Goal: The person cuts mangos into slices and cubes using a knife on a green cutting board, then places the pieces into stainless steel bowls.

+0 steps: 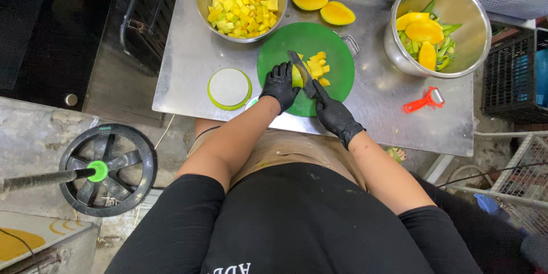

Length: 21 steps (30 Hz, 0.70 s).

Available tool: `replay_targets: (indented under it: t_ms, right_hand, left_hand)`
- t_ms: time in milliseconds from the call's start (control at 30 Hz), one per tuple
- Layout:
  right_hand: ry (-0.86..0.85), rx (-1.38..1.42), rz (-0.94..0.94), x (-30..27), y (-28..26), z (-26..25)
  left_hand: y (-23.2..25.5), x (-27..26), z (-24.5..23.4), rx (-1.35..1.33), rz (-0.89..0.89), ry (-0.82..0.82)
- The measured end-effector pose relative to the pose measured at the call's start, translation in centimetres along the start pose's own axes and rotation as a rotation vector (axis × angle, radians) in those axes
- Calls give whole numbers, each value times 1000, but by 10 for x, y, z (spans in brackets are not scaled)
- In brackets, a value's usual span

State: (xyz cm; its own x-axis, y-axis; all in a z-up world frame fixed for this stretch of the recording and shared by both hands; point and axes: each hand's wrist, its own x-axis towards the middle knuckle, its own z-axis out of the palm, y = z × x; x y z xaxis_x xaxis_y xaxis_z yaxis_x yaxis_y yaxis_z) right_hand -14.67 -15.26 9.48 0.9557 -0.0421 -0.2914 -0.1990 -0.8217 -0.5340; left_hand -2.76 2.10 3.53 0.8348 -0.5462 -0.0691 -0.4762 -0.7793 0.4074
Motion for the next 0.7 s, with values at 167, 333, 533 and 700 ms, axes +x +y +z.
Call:
replay_targets:
  t_ms: [167, 333, 533, 700]
  right_hand:
    - [31, -102, 38, -19, -35, -22]
    - [99, -192, -6, -41, -57, -31]
    - [28, -212, 20, -46, -64, -27]
    - [36, -154, -12, -39, -64, -21]
  left_hand:
    - [-3, -3, -18, -33, 62, 11]
    - [-26, -14, -28, -214, 121, 77]
    - [-40, -10, -10, -356, 187, 223]
    - [-44, -9, -2, -386, 199, 288]
